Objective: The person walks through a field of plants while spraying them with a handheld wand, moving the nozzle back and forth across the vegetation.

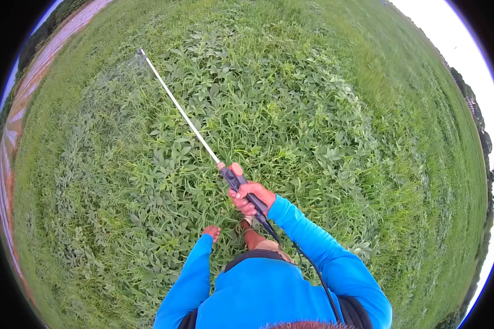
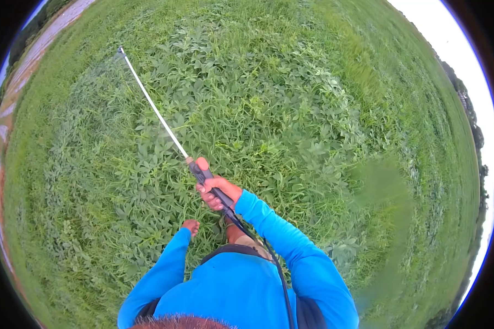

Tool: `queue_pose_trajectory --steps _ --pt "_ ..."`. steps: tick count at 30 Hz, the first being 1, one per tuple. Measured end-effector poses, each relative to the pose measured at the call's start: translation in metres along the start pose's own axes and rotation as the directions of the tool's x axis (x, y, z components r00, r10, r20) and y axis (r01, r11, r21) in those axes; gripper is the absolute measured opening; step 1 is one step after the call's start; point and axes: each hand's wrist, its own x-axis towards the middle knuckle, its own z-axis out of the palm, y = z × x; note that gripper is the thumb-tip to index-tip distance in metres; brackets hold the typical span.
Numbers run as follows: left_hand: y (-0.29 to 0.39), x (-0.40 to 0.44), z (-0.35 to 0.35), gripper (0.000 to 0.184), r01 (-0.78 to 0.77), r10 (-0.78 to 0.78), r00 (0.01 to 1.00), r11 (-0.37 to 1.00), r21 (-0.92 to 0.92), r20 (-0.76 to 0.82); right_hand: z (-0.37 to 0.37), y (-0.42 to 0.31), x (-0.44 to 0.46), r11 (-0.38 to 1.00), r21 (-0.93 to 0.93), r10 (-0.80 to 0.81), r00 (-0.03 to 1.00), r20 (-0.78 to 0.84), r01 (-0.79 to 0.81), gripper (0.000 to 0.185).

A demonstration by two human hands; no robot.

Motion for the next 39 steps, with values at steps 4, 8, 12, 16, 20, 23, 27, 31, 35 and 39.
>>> queue_pose_trajectory --steps 4,8,12,16,20,23,27,31,35,39 --pt "0.024 0.006 0.026 0.021 -0.114 0.117 0.988 0.993 -0.036 0.101 -0.009 -0.013 -0.042 0.994 0.036 -0.099 0.977 -0.191 0.107 0.013" --pt "0.024 0.003 0.048 0.022 -0.120 0.116 0.985 0.992 0.028 0.124 -0.017 -0.005 -0.095 0.974 0.080 -0.175 0.930 -0.323 0.211 0.012" --pt "-0.006 0.013 0.055 0.021 -0.093 0.085 0.983 0.995 0.039 0.162 -0.020 0.022 -0.160 0.943 0.119 -0.228 0.862 -0.453 0.311 0.011" --pt "-0.037 0.010 0.053 0.017 -0.004 0.002 0.991 1.000 0.021 0.130 -0.014 0.062 -0.227 0.893 0.153 -0.276 0.784 -0.556 0.424 0.013" --pt "-0.074 0.005 0.040 0.014 0.057 -0.053 0.990 0.998 -0.032 0.134 -0.004 0.108 -0.282 0.823 0.097 -0.358 0.645 -0.675 0.559 0.014" --pt "-0.083 -0.012 0.041 0.014 0.108 -0.113 0.992 0.992 0.072 0.064 -0.004 0.137 -0.313 0.744 0.052 -0.404 0.511 -0.758 0.666 0.015" --pt "-0.092 -0.012 0.040 0.015 0.258 -0.262 0.963 0.964 0.057 0.065 -0.010 0.160 -0.345 0.645 -0.048 -0.469 0.346 -0.813 0.762 0.014" --pt "-0.077 -0.013 0.048 0.013 0.264 -0.269 0.961 0.961 0.080 0.059 -0.030 0.164 -0.368 0.569 -0.147 -0.452 0.158 -0.878 0.809 0.015" --pt "-0.038 0.004 0.057 0.010 0.282 -0.291 0.956 0.945 0.164 0.038 -0.068 0.150 -0.387 0.528 -0.327 -0.387 -0.120 -0.914 0.783 0.019" --pt "0.029 0.016 0.058 0.012 0.236 -0.254 0.965 0.949 0.210 0.063 -0.102 0.112 -0.398 0.516 -0.471 -0.363 -0.316 -0.877 0.715 0.025"
